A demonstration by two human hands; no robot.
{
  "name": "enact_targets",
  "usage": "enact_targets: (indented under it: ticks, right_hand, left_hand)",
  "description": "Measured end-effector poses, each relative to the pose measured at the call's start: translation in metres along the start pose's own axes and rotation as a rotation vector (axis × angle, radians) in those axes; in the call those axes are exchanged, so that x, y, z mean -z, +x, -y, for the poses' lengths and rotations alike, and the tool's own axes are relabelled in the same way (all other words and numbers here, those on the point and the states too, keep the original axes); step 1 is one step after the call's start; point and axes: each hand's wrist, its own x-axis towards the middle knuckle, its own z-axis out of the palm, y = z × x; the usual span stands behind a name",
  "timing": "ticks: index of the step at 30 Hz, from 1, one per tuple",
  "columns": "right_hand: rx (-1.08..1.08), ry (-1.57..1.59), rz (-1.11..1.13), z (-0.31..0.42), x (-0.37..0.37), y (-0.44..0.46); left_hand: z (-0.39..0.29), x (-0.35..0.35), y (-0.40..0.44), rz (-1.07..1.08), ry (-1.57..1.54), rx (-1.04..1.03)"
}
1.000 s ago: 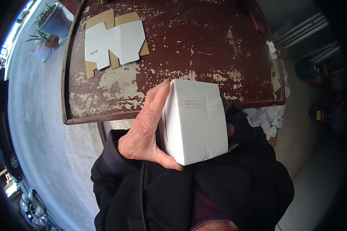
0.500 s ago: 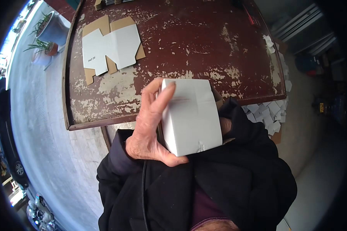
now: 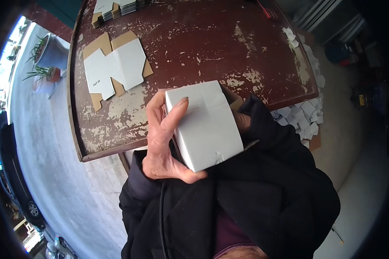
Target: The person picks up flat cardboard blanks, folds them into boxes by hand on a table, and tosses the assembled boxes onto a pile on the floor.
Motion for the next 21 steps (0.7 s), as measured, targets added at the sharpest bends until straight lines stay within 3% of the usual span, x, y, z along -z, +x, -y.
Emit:
enact_targets:
  ticks: [12, 16, 17, 21]
  right_hand:
    - [-0.276, 0.177, -0.139, -0.088, 0.094, 0.019]
    - [-0.379, 0.233, -0.184, -0.106, 0.113, -0.014]
    - [-0.376, 0.226, -0.184, -0.093, 0.107, -0.011]
    - [-0.254, -0.283, -0.078, 0.031, 0.029, 0.015]
  left_hand:
    - [0.015, -0.003, -0.004, -0.012, 0.013, 0.0]
    - [0.021, 0.0, -0.014, -0.12, -0.169, 0.107]
    - [0.023, 0.001, -0.015, -0.12, -0.17, 0.1]
    - [0.029, 0.007, -0.018, -0.19, 0.016, -0.032]
